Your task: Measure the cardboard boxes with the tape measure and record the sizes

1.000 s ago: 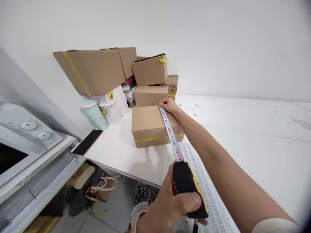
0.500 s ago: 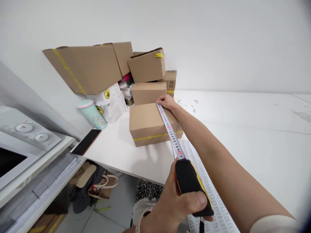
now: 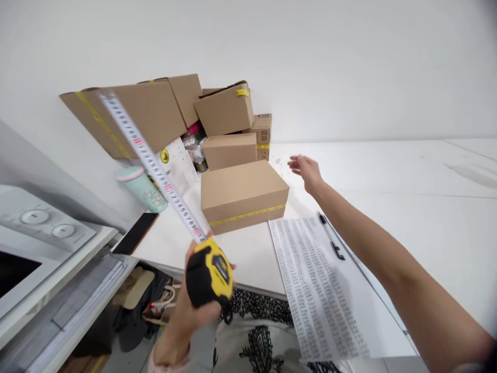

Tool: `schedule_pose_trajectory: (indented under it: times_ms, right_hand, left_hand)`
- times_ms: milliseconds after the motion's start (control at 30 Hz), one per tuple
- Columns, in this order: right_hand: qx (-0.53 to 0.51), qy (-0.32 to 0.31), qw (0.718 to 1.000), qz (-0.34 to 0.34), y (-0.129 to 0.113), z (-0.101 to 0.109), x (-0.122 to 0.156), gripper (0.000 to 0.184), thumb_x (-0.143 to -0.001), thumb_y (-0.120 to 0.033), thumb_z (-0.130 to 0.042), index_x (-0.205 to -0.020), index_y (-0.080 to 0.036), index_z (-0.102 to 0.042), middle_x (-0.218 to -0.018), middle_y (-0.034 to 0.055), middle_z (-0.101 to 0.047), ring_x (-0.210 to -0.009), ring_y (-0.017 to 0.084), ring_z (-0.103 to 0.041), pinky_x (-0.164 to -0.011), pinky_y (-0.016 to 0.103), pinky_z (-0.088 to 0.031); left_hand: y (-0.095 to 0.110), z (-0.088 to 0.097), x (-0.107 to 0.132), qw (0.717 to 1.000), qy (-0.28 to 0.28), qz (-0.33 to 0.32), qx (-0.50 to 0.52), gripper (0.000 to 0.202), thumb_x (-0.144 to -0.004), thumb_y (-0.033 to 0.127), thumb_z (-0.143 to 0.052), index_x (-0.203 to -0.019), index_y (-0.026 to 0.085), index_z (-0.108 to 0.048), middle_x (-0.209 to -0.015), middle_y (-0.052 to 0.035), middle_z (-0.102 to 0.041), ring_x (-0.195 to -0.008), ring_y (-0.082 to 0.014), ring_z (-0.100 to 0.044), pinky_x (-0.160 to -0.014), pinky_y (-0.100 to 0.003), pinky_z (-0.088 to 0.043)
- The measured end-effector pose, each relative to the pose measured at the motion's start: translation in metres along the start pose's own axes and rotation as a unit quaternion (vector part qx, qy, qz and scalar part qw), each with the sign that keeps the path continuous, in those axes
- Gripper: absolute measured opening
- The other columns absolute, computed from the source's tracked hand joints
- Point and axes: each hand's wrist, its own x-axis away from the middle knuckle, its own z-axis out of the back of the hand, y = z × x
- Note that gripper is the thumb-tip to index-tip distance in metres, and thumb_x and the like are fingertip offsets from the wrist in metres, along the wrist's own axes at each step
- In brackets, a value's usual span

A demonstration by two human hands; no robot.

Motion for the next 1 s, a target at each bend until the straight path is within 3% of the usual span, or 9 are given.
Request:
schedule_pose_trajectory:
  times_ms: [167, 300, 400, 533, 700, 767, 867, 933, 1000]
  right_hand:
    - [0.022, -0.129, 0.981, -0.141, 0.041, 0.029, 0.065, 0.049, -0.101, -0.048, -0.032, -0.106, -0.017, -0.069, -0.130, 0.0146, -0.066, -0.115, 0.022, -0.063, -0.101, 0.039, -0.048]
    - [0.024, -0.256, 0.962, -0.097, 0.021, 0.023, 0.094, 0.058, -0.099, -0.060, -0.030, -0.114, -0.021, -0.070, -0.132, 0.0115, -0.066, -0.123, 0.026, -0.059, -0.106, 0.043, -0.046]
    - [0.077, -0.225, 0.971, 0.005, -0.021, 0.027, 0.100, 0.048, -0.093, -0.059, -0.049, -0.118, -0.023, -0.069, -0.129, 0.0102, -0.067, -0.119, 0.028, -0.060, -0.102, 0.043, -0.048]
    - [0.160, -0.157, 0.967, 0.117, -0.069, 0.033, 0.102, 0.051, -0.088, -0.055, -0.058, -0.130, -0.027, -0.063, -0.136, 0.0084, -0.062, -0.118, 0.030, -0.058, -0.099, 0.044, -0.049]
    - [0.224, -0.134, 0.965, 0.033, -0.061, 0.027, 0.098, 0.059, -0.085, -0.039, -0.060, -0.141, -0.022, -0.054, -0.144, 0.0111, -0.054, -0.118, 0.029, -0.058, -0.104, 0.045, -0.046]
    - [0.219, -0.145, 0.965, 0.006, -0.050, 0.025, 0.097, 0.061, -0.085, -0.038, -0.058, -0.143, -0.021, -0.052, -0.143, 0.0124, -0.055, -0.117, 0.028, -0.059, -0.104, 0.045, -0.046]
    - [0.238, -0.140, 0.960, 0.044, -0.045, 0.024, 0.091, 0.058, -0.085, -0.038, -0.057, -0.140, -0.021, -0.054, -0.143, 0.0138, -0.053, -0.118, 0.028, -0.057, -0.104, 0.045, -0.045]
    - [0.241, -0.126, 0.957, 0.095, -0.050, 0.023, 0.084, 0.051, -0.087, -0.037, -0.055, -0.135, -0.021, -0.058, -0.143, 0.0136, -0.053, -0.119, 0.028, -0.056, -0.104, 0.045, -0.044]
    - [0.210, -0.117, 0.961, 0.138, -0.059, 0.018, 0.074, 0.046, -0.090, -0.038, -0.051, -0.131, -0.021, -0.060, -0.138, 0.0119, -0.058, -0.118, 0.026, -0.056, -0.103, 0.045, -0.044]
  left_hand:
    - [-0.009, 0.044, -0.044, 0.996, 0.081, 0.035, -0.002, 0.106, -0.065, 0.033, -0.086, -0.152, 0.035, -0.025, -0.127, -0.0101, -0.060, -0.103, -0.0370, -0.069, -0.080, -0.052, -0.062]
    - [-0.002, 0.049, -0.061, 0.998, 0.031, 0.049, 0.006, 0.092, -0.068, 0.036, -0.083, -0.147, 0.029, -0.037, -0.118, -0.0103, -0.065, -0.097, -0.0366, -0.071, -0.075, -0.051, -0.062]
    - [0.026, 0.041, -0.060, 1.000, 0.001, 0.008, 0.013, 0.085, -0.065, 0.036, -0.085, -0.141, 0.032, -0.046, -0.125, -0.0100, -0.064, -0.096, -0.0367, -0.071, -0.071, -0.049, -0.063]
    - [0.068, 0.022, -0.066, 0.996, 0.017, -0.085, 0.018, 0.085, -0.051, 0.042, -0.092, -0.127, 0.026, -0.060, -0.130, -0.0122, -0.063, -0.100, -0.0385, -0.069, -0.071, -0.047, -0.064]
    - [0.078, 0.010, -0.084, 0.999, -0.002, -0.046, 0.017, 0.081, -0.057, 0.042, -0.088, -0.131, 0.026, -0.058, -0.118, -0.0117, -0.069, -0.095, -0.0366, -0.070, -0.067, -0.045, -0.064]
    - [0.072, 0.004, -0.079, 0.999, -0.012, -0.035, 0.008, 0.083, -0.061, 0.040, -0.086, -0.136, 0.027, -0.053, -0.117, -0.0120, -0.068, -0.090, -0.0344, -0.071, -0.064, -0.043, -0.063]
    - [0.061, -0.017, -0.047, 0.999, -0.020, -0.025, 0.016, 0.086, -0.063, 0.036, -0.086, -0.141, 0.029, -0.048, -0.117, -0.0111, -0.068, -0.094, -0.0342, -0.069, -0.066, -0.041, -0.063]
    - [0.051, -0.037, -0.016, 0.996, -0.040, 0.047, 0.059, 0.082, -0.067, 0.038, -0.083, -0.141, 0.030, -0.048, -0.111, -0.0108, -0.070, -0.099, -0.0345, -0.068, -0.070, -0.040, -0.061]
    - [0.039, -0.059, 0.014, 0.972, -0.099, 0.178, 0.119, 0.074, -0.072, 0.047, -0.078, -0.139, 0.030, -0.050, -0.105, -0.0108, -0.071, -0.092, -0.0325, -0.069, -0.077, -0.044, -0.059]
